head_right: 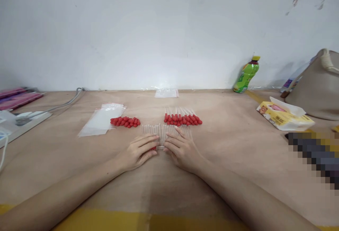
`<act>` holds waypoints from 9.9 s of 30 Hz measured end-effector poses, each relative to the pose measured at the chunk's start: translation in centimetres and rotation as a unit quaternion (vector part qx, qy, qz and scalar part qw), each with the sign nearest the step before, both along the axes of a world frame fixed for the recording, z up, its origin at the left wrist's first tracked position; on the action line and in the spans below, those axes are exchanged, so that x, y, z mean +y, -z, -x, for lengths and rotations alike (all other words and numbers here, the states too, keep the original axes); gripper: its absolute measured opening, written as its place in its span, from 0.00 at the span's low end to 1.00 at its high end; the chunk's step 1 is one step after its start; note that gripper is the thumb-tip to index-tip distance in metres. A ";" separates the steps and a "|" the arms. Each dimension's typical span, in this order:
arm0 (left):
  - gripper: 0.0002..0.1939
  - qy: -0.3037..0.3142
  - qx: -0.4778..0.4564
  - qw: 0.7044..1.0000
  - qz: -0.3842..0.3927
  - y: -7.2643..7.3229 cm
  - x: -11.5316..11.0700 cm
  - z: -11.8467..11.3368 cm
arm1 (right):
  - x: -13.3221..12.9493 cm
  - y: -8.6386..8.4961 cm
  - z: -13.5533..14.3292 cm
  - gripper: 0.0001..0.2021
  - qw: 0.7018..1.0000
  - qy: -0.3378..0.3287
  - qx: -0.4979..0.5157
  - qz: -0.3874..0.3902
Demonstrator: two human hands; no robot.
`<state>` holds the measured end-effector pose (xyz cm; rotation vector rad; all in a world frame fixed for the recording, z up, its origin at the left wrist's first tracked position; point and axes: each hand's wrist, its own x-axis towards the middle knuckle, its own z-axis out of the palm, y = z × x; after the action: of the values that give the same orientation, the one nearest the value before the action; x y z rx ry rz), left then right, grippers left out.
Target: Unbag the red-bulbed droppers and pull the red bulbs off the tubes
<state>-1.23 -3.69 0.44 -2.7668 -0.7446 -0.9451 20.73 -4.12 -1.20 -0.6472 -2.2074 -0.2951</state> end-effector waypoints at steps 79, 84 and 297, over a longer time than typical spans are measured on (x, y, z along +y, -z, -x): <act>0.25 -0.433 -0.131 0.846 0.281 -2.8 10.3 14.8 | 1.3 -1.5 4.5 0.12 0.960 0.244 -0.083 0.108; 0.29 -0.431 -0.138 0.844 0.288 -2.6 10.5 15.3 | 1.1 -1.7 4.7 0.18 0.959 0.247 -0.080 0.115; 0.07 0.052 -0.021 0.998 -0.036 0.2 0.6 -0.8 | 0.2 0.1 0.3 0.07 0.999 -0.037 -0.008 -0.003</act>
<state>-0.45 -3.09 0.27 -2.7547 -0.5654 -1.0306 20.40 -3.95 -1.35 -0.5599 -2.2387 -0.2703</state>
